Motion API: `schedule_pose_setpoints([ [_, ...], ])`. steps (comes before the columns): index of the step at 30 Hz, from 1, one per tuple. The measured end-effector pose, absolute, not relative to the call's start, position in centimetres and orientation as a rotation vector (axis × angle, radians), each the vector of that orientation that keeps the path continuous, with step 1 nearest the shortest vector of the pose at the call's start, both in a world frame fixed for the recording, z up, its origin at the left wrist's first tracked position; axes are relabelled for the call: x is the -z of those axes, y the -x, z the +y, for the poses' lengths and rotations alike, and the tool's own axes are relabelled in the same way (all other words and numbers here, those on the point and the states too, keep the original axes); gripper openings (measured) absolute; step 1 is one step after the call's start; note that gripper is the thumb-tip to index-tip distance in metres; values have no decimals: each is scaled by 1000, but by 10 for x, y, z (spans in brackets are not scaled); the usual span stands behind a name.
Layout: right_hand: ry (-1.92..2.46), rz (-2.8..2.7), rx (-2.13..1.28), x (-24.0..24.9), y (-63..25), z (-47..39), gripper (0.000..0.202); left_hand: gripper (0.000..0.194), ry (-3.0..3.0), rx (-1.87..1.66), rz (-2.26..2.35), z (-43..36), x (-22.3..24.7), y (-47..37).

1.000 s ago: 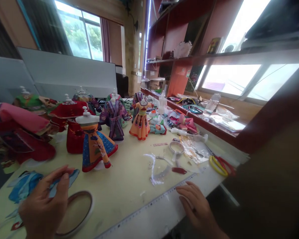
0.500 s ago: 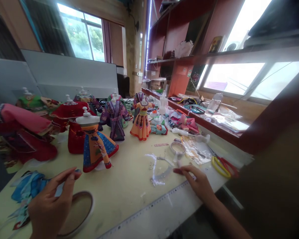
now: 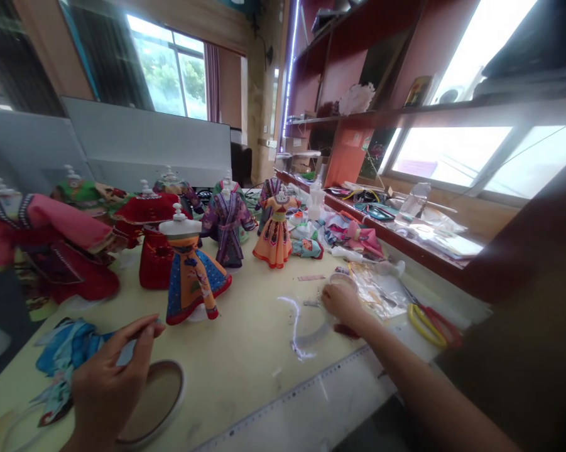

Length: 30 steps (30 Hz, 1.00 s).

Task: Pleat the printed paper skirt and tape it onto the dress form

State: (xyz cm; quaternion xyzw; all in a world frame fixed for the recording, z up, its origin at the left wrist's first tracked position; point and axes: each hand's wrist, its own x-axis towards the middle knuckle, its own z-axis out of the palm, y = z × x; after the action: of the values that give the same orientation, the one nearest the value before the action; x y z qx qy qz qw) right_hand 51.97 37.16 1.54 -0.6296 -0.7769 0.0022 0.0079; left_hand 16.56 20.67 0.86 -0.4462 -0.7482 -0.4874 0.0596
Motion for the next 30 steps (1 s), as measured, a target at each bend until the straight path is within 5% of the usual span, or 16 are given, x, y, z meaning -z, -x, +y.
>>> schedule_pose_setpoints([
  [20,1914,-2475,18,-8,-524,384,22,24,1474,1489,-2214,208,-8,-163],
  [30,1416,-2180,-272,-22,-492,349,10,21,1623,1480,-1982,205,-11,-169],
])
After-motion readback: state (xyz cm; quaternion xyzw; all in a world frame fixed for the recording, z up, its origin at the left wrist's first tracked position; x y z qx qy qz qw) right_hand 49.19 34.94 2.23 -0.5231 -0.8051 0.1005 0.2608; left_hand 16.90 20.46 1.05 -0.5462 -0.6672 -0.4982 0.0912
